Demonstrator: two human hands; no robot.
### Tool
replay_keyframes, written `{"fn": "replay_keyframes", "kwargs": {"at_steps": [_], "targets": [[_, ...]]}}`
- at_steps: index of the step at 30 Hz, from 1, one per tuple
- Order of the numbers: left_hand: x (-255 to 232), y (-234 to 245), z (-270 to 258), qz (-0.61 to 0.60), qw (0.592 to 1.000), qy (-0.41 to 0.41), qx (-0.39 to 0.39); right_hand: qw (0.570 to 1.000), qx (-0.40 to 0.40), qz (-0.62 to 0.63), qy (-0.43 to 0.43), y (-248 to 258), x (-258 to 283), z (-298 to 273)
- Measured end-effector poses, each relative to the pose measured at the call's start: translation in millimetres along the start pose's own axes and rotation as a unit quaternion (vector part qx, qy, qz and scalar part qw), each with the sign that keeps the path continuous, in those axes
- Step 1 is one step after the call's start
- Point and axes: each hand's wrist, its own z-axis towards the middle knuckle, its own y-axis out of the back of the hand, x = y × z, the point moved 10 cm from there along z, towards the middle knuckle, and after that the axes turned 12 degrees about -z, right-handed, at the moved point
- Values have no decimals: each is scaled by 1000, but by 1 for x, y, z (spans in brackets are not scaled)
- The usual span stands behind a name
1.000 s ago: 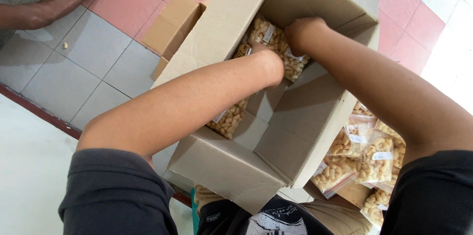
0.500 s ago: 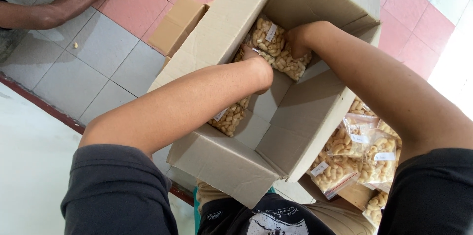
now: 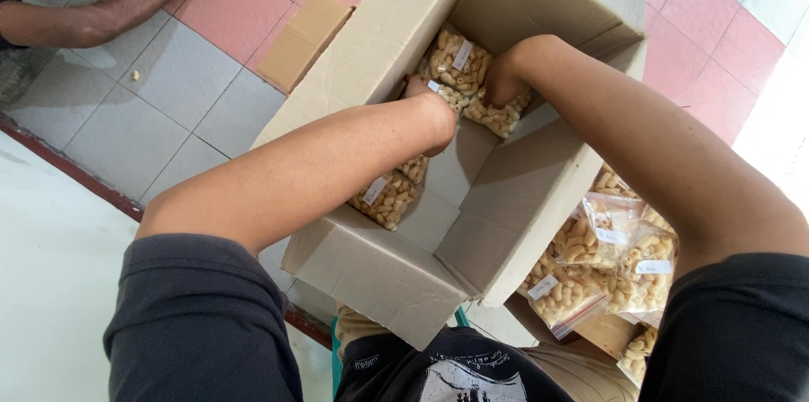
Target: Packing small plastic bags filled with snacks into a cardboard box.
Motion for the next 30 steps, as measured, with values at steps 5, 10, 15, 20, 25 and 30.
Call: {"fn": "replay_keyframes", "kwargs": {"at_steps": [5,10,15,20,25,30], "targets": [[0,41,-22,-26,988,-59,-137,997,-71,9,-40,41,6,-102],[7,82,-84,-68,993,-42,-90,961,-271,29,-53,74,15,-222],[-6,98,-180,-159,963,-59,-211,831,-532,154,53,26,23,-364],[-81,83,-278,-189,922,-174,-290,733,-646,211,1,-92,21,-447],[-180,43,-326,-162,813,-377,-414,654,-684,305,-104,-215,40,-480],[-278,-4,-314,-292,709,-523,-372,539,-710,413,-186,-341,69,-460]]}}
